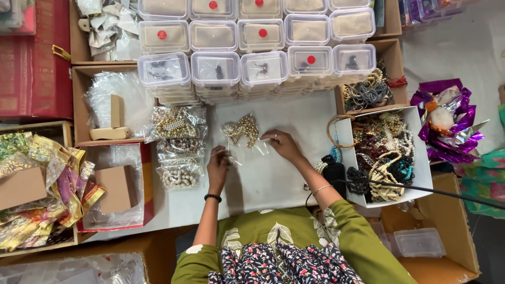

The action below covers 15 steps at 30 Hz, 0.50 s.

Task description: The person sorts various necklaces and beaded jewelry from a white box and places them into small clear plastic bags on a table. They handle multiple strands of beads and necklaces, folding them and sealing them inside the bags one by one.

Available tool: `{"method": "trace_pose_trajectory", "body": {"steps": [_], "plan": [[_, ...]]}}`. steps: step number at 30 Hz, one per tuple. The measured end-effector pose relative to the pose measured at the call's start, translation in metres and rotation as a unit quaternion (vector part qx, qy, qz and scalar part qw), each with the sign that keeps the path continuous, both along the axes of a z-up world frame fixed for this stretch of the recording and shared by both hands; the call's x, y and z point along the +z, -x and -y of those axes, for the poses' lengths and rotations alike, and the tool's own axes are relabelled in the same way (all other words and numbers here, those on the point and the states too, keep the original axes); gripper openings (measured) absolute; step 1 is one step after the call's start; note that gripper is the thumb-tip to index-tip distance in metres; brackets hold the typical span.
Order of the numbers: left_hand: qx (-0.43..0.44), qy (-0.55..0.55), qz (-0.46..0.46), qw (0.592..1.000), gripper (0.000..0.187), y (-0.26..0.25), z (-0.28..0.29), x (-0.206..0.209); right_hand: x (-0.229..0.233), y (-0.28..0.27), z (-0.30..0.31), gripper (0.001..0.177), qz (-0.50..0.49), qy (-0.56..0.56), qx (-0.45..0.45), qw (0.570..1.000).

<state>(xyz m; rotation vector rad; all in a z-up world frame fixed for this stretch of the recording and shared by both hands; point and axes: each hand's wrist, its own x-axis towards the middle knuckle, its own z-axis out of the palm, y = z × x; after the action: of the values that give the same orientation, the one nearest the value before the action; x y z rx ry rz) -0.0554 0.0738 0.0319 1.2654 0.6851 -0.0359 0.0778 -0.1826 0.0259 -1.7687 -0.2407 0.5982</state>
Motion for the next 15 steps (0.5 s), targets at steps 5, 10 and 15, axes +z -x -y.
{"method": "trace_pose_trajectory", "body": {"steps": [5,10,15], "plan": [[-0.160,-0.398,0.027,0.903,0.034,-0.004,0.007,0.061,0.014,0.004,-0.009,0.030,0.336,0.156,0.084,0.925],[-0.058,-0.352,0.085,0.930,0.014,-0.004,0.004,0.018,0.030,0.001,-0.016,0.018,0.338,0.159,0.053,0.926],[0.008,-0.322,0.204,0.924,0.005,-0.023,0.001,0.050,0.063,-0.013,-0.016,0.013,0.318,0.063,-0.037,0.945]]}}
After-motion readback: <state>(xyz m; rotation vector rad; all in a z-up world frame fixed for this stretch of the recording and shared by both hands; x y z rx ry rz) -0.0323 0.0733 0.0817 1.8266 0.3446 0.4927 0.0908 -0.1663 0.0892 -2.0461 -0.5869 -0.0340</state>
